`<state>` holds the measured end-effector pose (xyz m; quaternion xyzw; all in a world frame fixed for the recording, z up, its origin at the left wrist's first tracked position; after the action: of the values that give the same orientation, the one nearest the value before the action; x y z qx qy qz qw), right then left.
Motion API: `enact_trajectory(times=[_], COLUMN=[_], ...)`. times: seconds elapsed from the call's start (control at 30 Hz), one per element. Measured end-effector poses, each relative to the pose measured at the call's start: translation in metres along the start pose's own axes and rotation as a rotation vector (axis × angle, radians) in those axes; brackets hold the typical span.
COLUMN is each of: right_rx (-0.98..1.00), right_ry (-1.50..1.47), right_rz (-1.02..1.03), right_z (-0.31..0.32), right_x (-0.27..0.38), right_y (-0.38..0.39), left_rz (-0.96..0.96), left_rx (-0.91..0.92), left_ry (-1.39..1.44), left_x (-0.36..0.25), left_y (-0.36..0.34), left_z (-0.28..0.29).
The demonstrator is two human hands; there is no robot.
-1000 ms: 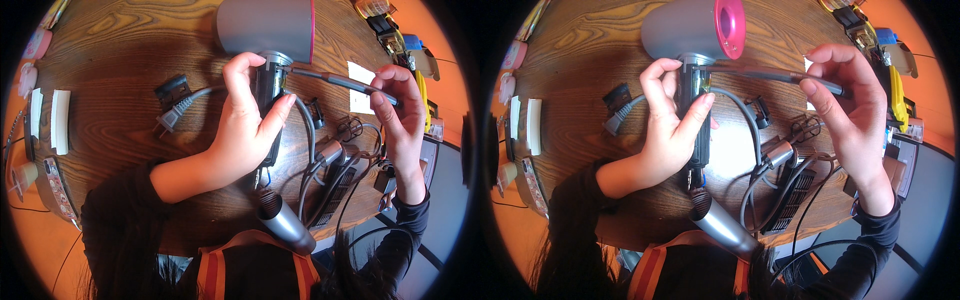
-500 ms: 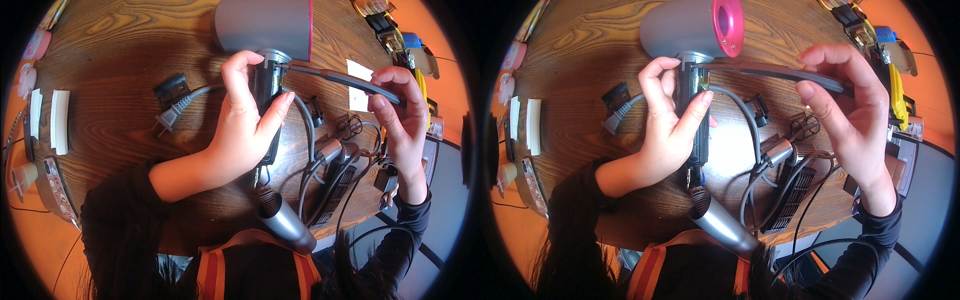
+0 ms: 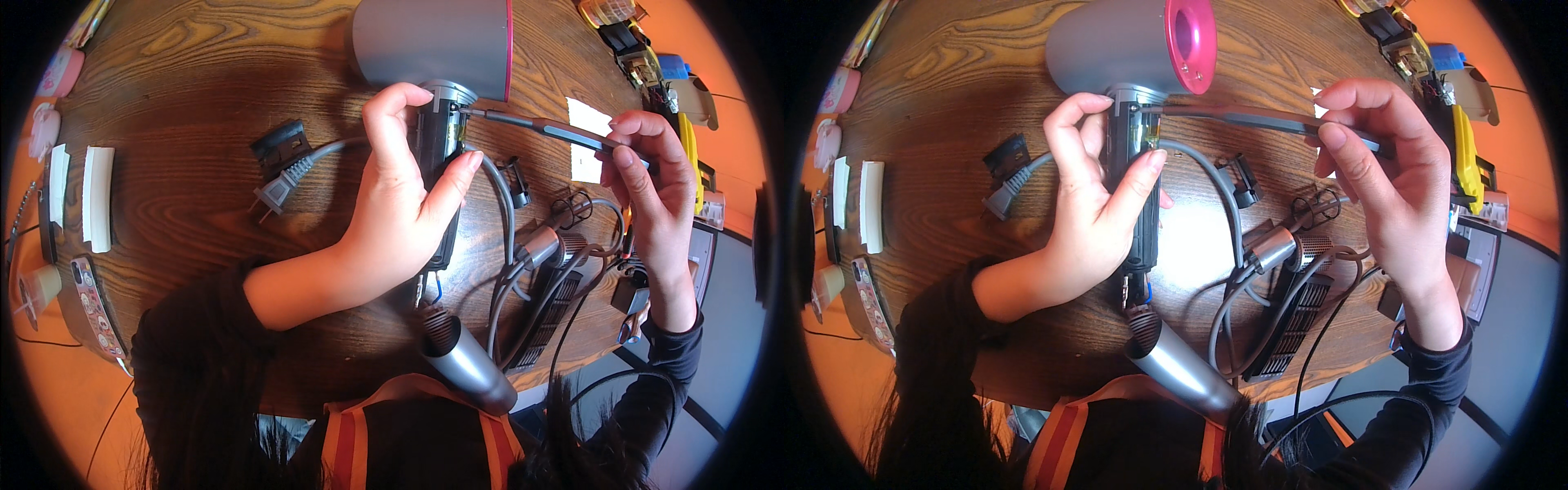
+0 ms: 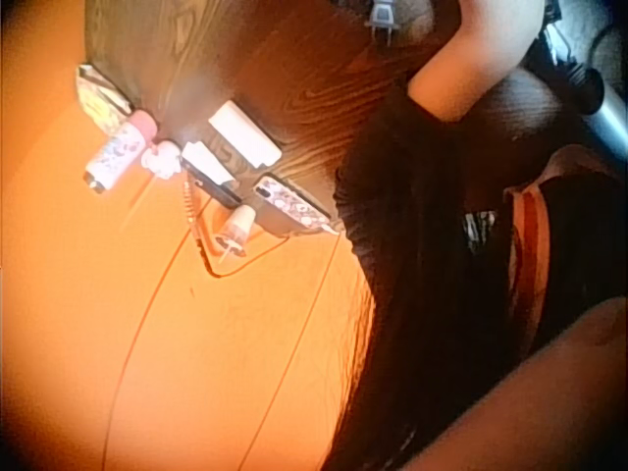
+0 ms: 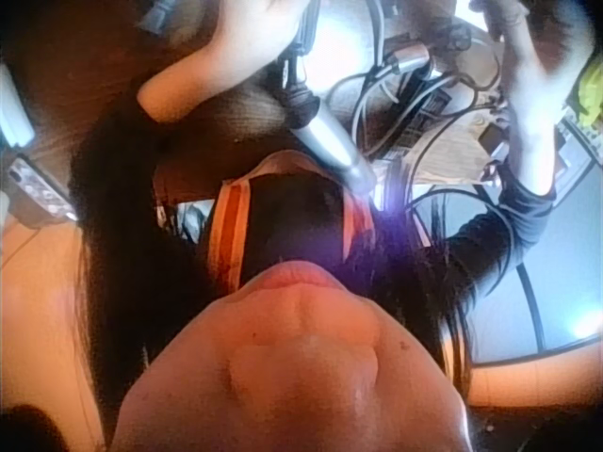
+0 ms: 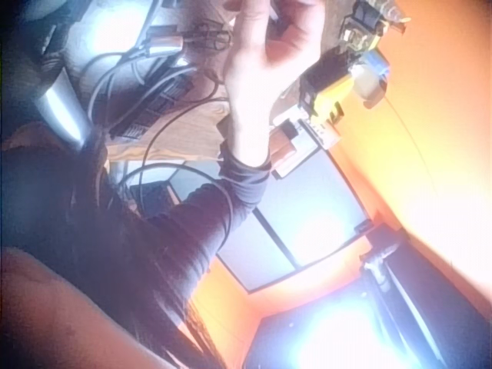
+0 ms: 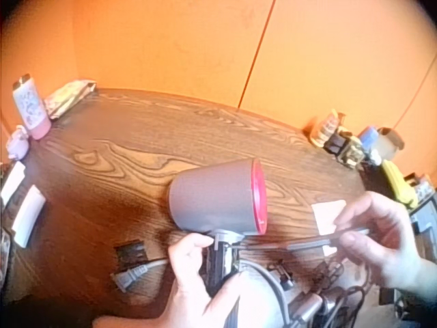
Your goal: The person disassembles a hair dryer by removing screws and prying open the casing. They separate the two halves of the housing, expose the internal components, and manipulate wires and a blue cylindrical part. The person then reassembles the casing and secures it with screws.
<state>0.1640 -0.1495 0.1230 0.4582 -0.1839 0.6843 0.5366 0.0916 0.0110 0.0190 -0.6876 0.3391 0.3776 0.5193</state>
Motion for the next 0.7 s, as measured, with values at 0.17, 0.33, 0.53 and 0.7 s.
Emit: enact_trajectory(times=[0.17,0.33,0.53,0.7], right_rx=[-0.005,-0.014,0.011,0.013], right_ry=[0.007,-0.014,0.003,0.002], right_rz=[-0.02,-0.005,0.008,0.014], right_z=[0.003,-0.0005,-0.0055,-0.0057], right_x=[-0.0005,0.0012,0.0042,0.0038], right_y=[0.0006,0.0009,-0.0019,-0.0034], left_rz=[-0.01,-0.006,-0.012,0.005], left_rx=[0.001,0.001,-0.001,0.005], left_ry=[-0.001,0.011,0.017,0.001], left_x=[-0.0006,-0.0008,-0.0019,-0.0009], left_y=[-0.0001,-0.0003,-0.0008,-0.0003], left_z=[0.0,-0.0007,-0.0004,-0.0002])
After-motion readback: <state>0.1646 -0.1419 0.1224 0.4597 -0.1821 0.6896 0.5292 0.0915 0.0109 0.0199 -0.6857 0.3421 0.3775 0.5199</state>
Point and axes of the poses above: each hand's wrist, its own y-axis away from the middle knuckle, its own z-axis out of the back of the hand, x = y × z, the point moved 10 cm from there along -y, towards the middle knuckle, and after that the axes turned 13 degrees about -z, right-handed, at the moved point
